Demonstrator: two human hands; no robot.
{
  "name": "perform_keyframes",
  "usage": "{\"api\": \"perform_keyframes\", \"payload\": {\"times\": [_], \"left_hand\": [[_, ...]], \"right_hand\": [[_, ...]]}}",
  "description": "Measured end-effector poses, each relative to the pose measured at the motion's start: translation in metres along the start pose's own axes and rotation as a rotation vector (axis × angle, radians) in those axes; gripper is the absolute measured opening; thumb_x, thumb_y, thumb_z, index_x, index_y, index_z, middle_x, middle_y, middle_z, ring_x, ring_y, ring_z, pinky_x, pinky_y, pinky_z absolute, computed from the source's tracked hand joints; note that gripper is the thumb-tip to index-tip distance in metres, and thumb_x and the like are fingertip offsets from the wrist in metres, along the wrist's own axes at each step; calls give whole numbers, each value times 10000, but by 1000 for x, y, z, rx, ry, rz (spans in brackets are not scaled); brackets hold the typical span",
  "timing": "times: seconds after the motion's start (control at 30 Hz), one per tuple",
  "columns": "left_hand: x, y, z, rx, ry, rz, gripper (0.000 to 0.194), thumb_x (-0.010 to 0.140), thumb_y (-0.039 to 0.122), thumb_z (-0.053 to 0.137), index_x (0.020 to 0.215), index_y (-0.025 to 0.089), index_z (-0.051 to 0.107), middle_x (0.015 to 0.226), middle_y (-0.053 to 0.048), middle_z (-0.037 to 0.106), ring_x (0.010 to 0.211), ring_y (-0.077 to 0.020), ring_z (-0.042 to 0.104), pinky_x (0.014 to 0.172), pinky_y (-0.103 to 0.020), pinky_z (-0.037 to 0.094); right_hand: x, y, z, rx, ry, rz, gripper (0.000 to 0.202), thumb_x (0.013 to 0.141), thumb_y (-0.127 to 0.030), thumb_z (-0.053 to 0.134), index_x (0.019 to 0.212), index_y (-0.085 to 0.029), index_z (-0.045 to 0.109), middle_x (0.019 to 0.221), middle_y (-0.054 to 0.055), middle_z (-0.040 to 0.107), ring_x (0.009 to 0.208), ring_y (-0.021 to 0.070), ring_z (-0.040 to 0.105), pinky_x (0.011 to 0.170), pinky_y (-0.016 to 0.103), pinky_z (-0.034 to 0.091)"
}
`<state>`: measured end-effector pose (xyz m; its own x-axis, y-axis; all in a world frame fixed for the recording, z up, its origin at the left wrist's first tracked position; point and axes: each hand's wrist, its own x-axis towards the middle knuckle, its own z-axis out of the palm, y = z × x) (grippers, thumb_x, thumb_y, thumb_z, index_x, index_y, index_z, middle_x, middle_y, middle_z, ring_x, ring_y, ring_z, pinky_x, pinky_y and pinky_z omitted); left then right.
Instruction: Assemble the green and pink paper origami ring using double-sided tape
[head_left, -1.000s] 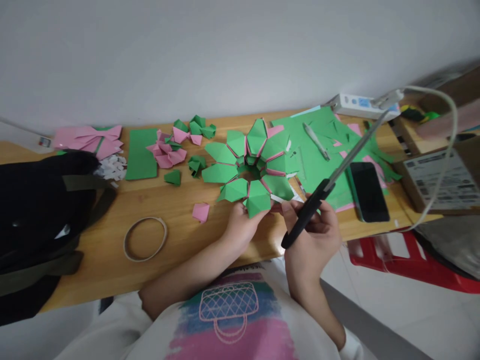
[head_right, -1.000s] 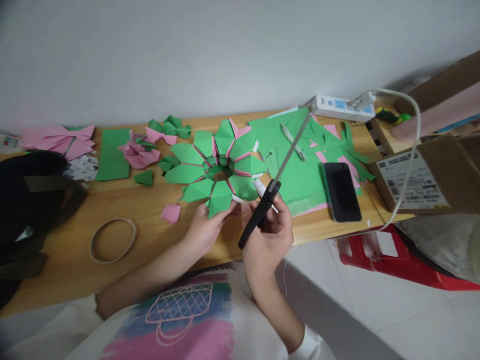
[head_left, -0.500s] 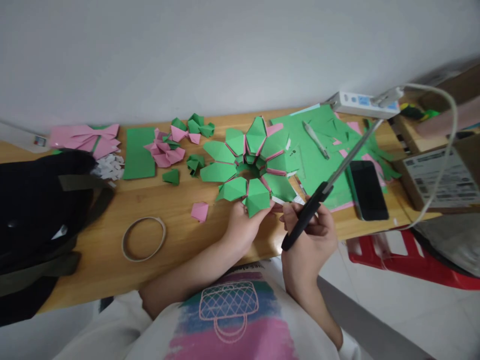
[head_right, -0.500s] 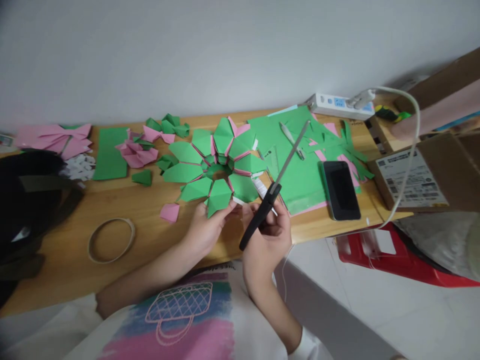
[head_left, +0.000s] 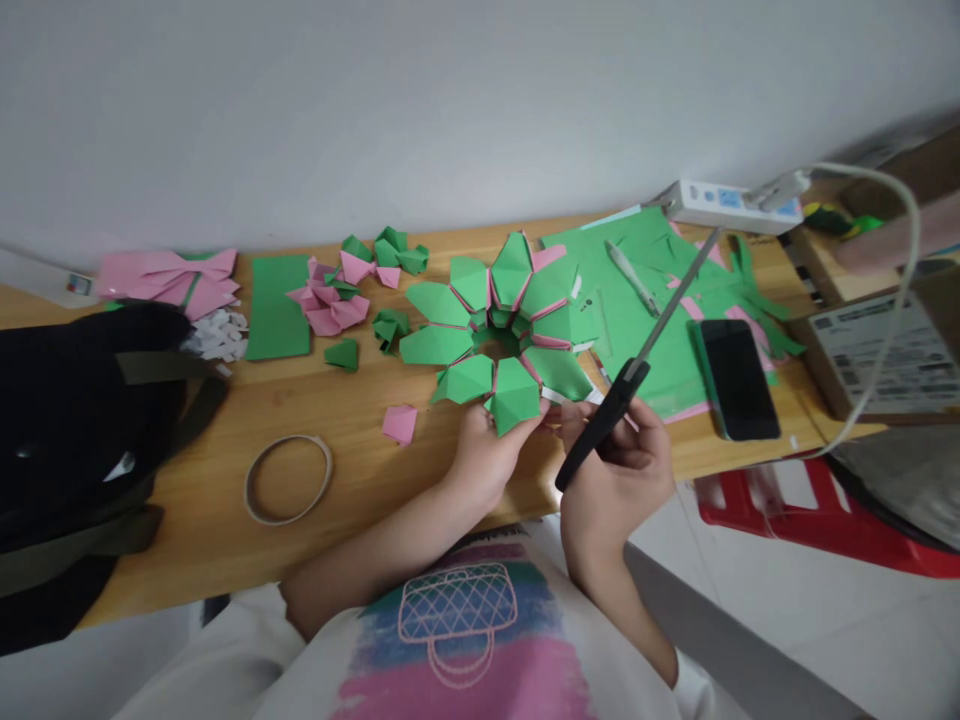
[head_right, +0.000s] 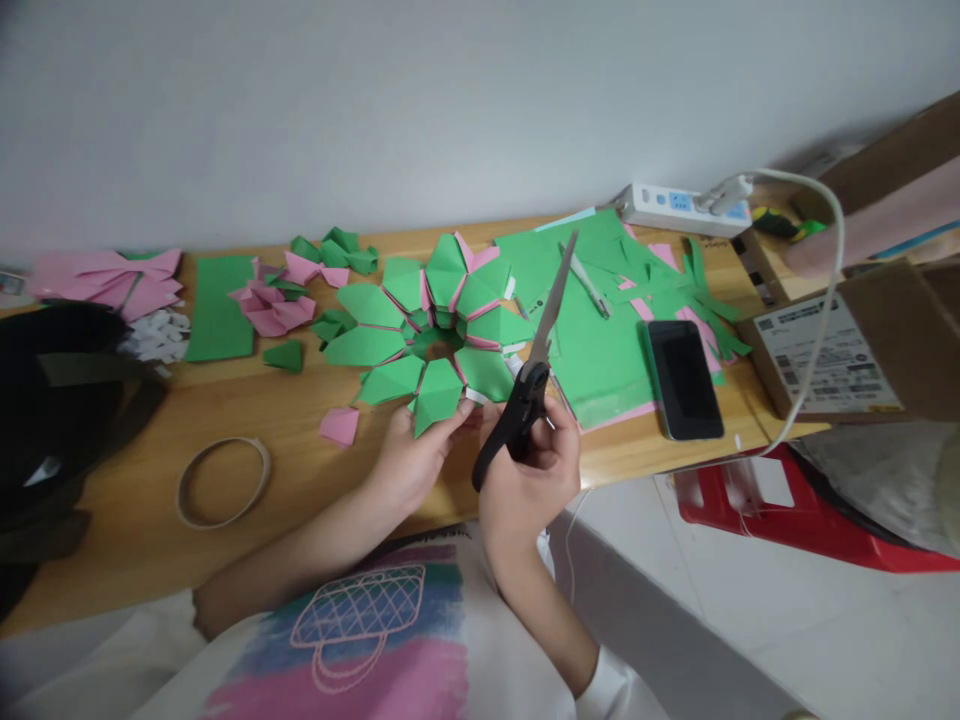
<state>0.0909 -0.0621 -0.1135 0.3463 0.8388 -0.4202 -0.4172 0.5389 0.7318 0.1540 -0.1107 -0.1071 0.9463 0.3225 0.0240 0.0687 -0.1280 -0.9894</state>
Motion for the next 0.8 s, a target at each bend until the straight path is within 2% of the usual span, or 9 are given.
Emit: {"api": "perform_keyframes", "payload": {"times": [0.17, 0.37, 0.47, 0.6, 0.67, 0.8], "left_hand": [[0, 0, 0, 3, 43, -5, 262, 626, 226, 831, 851, 174, 707, 933, -37, 773, 930, -210, 713, 858, -316, 535], [-1, 5, 4, -7, 43, -22, 230, 595, 201, 837, 757, 173, 677, 881, -31, 770, 934, -222, 714, 883, -330, 531], [-1, 3, 4, 19, 15, 6, 209, 621, 226, 838, 764, 178, 694, 874, -27, 769, 934, -221, 712, 898, -336, 524], [-1, -1, 3, 48, 45, 30, 197, 622, 235, 843, 773, 188, 725, 879, -32, 773, 901, -220, 715, 872, -335, 529], [-1, -1, 4, 50, 54, 39, 187, 627, 239, 847, 761, 187, 727, 868, -32, 774, 878, -212, 717, 863, -331, 533], [0, 2, 7, 46, 37, 38, 205, 645, 305, 849, 741, 168, 729, 762, -28, 759, 752, -188, 713, 798, -329, 552]], "right_hand": [[-1, -2, 3, -29, 11, -15, 493, 607, -333, 830, 1032, -185, 628, 910, 63, 717, 786, 194, 714, 759, 381, 593], [-1, -1, 2, -17, 8, -49, 492, 613, -332, 825, 1038, -192, 620, 910, 57, 723, 785, 191, 719, 765, 379, 595], [0, 0, 3, -7, 8, -33, 492, 606, -332, 821, 1032, -196, 617, 892, 43, 728, 778, 185, 716, 765, 376, 594], [-1, 1, 2, 5, 7, 7, 495, 607, -336, 821, 1036, -189, 622, 864, 40, 734, 760, 182, 713, 748, 362, 592], [-1, 1, -1, 8, 0, 13, 493, 611, -332, 824, 1039, -182, 629, 846, 42, 739, 728, 182, 713, 711, 347, 589], [4, 0, -12, -13, 53, -42, 444, 638, -295, 818, 1025, -183, 631, 756, 10, 728, 567, 152, 671, 526, 267, 531]]}}
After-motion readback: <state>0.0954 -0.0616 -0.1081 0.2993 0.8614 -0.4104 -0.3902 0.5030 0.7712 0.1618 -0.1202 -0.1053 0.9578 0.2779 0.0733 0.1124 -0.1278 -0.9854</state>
